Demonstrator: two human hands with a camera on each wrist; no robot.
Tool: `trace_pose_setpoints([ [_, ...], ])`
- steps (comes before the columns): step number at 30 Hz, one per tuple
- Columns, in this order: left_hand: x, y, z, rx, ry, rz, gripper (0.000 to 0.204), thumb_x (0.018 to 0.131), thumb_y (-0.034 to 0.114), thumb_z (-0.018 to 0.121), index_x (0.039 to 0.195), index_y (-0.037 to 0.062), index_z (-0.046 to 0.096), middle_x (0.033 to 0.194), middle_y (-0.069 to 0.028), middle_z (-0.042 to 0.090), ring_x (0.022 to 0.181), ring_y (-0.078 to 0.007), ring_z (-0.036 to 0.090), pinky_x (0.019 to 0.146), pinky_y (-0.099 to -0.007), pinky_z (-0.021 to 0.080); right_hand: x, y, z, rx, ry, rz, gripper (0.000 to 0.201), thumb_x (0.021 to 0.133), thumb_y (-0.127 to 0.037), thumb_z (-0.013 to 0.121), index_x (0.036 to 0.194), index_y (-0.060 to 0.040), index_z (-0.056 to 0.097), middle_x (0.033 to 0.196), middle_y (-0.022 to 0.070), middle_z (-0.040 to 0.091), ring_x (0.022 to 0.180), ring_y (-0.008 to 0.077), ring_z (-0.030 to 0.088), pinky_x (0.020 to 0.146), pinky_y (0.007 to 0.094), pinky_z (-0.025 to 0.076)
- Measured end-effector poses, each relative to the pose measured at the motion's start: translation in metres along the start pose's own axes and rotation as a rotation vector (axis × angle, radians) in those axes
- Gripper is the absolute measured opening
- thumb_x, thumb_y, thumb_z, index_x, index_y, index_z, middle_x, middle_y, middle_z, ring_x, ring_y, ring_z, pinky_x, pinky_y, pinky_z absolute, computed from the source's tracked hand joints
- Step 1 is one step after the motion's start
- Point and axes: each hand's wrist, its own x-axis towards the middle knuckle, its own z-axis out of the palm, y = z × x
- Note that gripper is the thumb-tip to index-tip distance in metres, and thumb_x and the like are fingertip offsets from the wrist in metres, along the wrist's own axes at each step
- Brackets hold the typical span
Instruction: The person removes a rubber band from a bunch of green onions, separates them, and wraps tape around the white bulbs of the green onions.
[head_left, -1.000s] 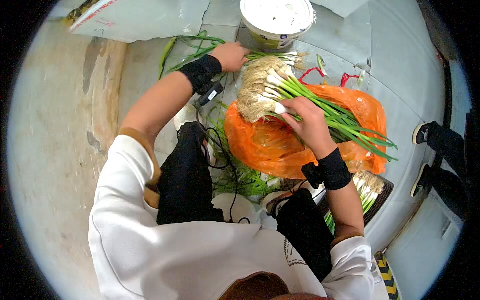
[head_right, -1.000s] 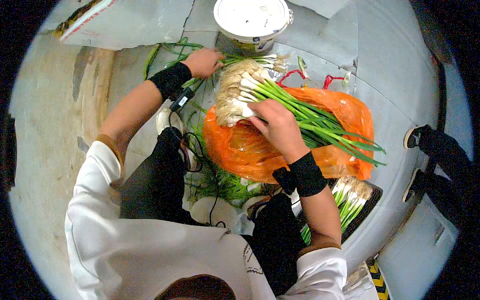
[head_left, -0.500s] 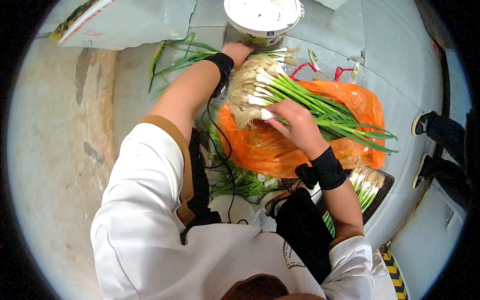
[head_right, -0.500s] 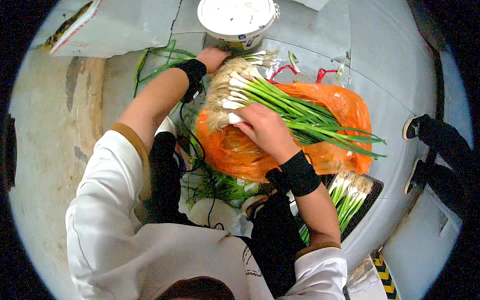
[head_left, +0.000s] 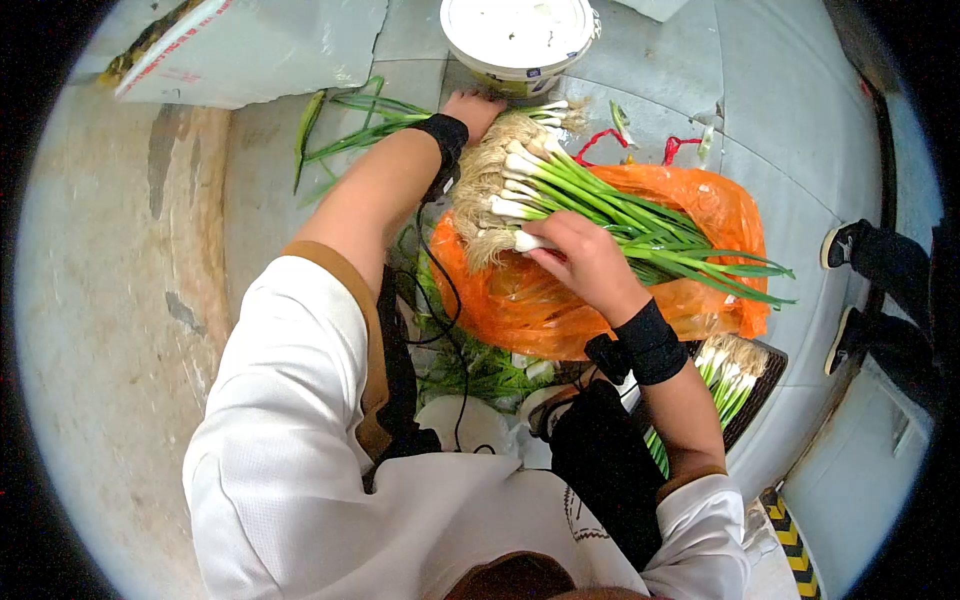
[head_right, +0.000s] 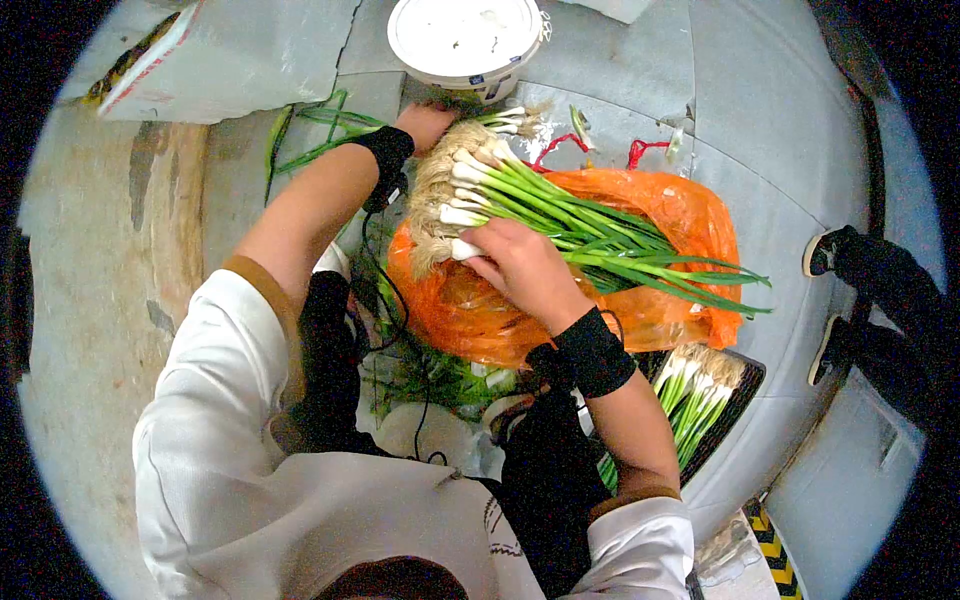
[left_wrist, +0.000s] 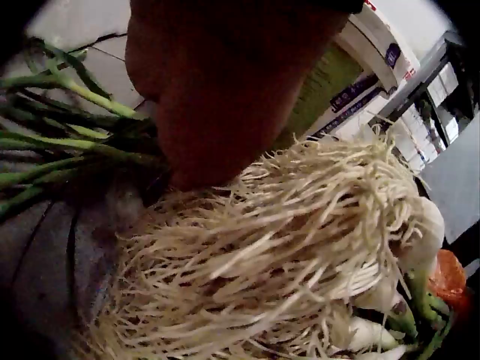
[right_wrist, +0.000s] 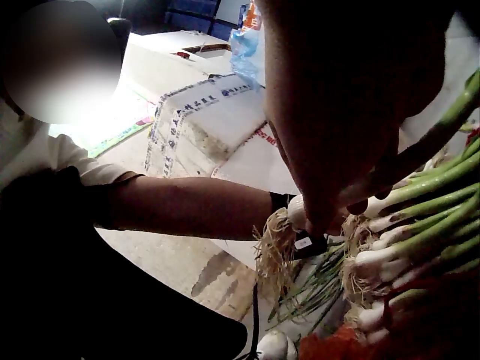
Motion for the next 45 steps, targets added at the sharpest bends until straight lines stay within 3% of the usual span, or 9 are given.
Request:
trace_pose_setpoints([
  [4,-0.008,0.002,-0.007,-0.123,-0.071,-0.058,0.070,0.084,0.016,0.070,0.149,0.0278,0.047,0.144,-0.0181,0.055,0.138,-0.0414,0.042,0.110,-0.0556,0.030,0.000,-0.001,0.000,0.000,0.005,0.002,0.025,0.083,-0.008,0.074,0.106,-0.0028,0.068,0.093,0.0149,0.065,0.085,0.0355,0.065,0.075,0.0421,0.054],
  [7,-0.006,-0.006,-0.004,-0.198,-0.092,0.009,0.075,0.081,0.036,0.073,0.149,0.0314,0.044,0.147,-0.0162,0.054,0.136,-0.0389,0.047,0.105,-0.0643,0.032,0.001,-0.002,-0.001,-0.008,-0.037,0.030,0.023,0.084,-0.013,0.073,0.105,-0.0049,0.067,0.095,0.0147,0.064,0.089,0.0367,0.065,0.078,0.0446,0.054],
  [15,-0.001,-0.015,-0.008,-0.614,-0.149,0.000,0.061,0.082,0.013,0.052,0.143,0.0087,0.053,0.142,-0.0220,0.056,0.126,-0.0391,0.057,0.110,-0.0426,0.043,0.002,-0.002,0.001,-0.013,-0.054,0.038,0.024,0.085,-0.014,0.073,0.106,-0.0049,0.066,0.095,0.0148,0.064,0.090,0.0368,0.065,0.079,0.0451,0.054],
  [22,0.014,-0.029,0.001,-0.670,-0.171,0.064,0.058,0.087,0.017,0.050,0.143,0.0045,0.053,0.135,-0.0206,0.061,0.116,-0.0343,0.062,0.099,-0.0461,0.048,-0.001,0.003,0.004,-0.010,-0.069,0.032,0.024,0.085,-0.015,0.072,0.106,-0.0054,0.066,0.096,0.0145,0.065,0.090,0.0365,0.065,0.080,0.0450,0.054],
  [27,0.017,-0.040,-0.019,-0.986,-0.591,-0.074,0.063,0.092,0.041,0.058,0.145,0.0065,0.053,0.140,-0.0198,0.059,0.121,-0.0264,0.061,0.101,-0.0380,0.048,-0.002,0.003,0.003,0.001,-0.047,0.024,0.024,0.085,-0.010,0.074,0.105,-0.0014,0.067,0.094,0.0162,0.064,0.086,0.0372,0.065,0.076,0.0426,0.054],
  [31,0.003,-0.031,-0.023,-1.191,-0.408,-0.325,0.067,0.092,0.044,0.063,0.144,0.0041,0.053,0.143,-0.0206,0.057,0.123,-0.0280,0.060,0.103,-0.0363,0.047,-0.001,0.004,0.002,-0.023,-0.045,0.032,0.028,0.087,-0.016,0.072,0.111,-0.0050,0.066,0.101,0.0163,0.067,0.094,0.0368,0.066,0.082,0.0443,0.054],
  [33,-0.005,-0.034,-0.034,-0.799,-0.387,-0.078,0.071,0.090,0.044,0.068,0.144,0.0011,0.052,0.143,-0.0206,0.057,0.122,-0.0284,0.060,0.103,-0.0365,0.047,0.002,0.003,0.001,-0.020,0.010,0.036,0.029,0.088,-0.017,0.071,0.113,-0.0047,0.065,0.103,0.0171,0.067,0.095,0.0375,0.066,0.083,0.0442,0.054],
  [38,-0.059,-0.033,-0.070,-0.891,-0.299,-0.014,0.045,0.097,0.031,0.065,0.133,0.0045,0.056,0.114,-0.0133,0.067,0.102,-0.0225,0.061,0.094,-0.0382,0.048,0.013,-0.005,-0.012,-0.042,0.153,0.172,0.035,0.091,-0.019,0.070,0.122,-0.0029,0.061,0.108,0.0198,0.067,0.097,0.0393,0.066,0.086,0.0436,0.053],
  [45,-0.164,0.002,-0.164,-0.973,-0.042,0.168,0.038,0.102,0.020,0.060,0.136,0.0067,0.054,0.118,-0.0074,0.064,0.107,-0.0190,0.059,0.098,-0.0345,0.047,0.043,-0.043,-0.062,-0.062,0.297,0.210,0.044,0.083,-0.018,0.078,0.119,0.0004,0.062,0.106,0.0228,0.067,0.095,0.0381,0.067,0.084,0.0423,0.054],
])
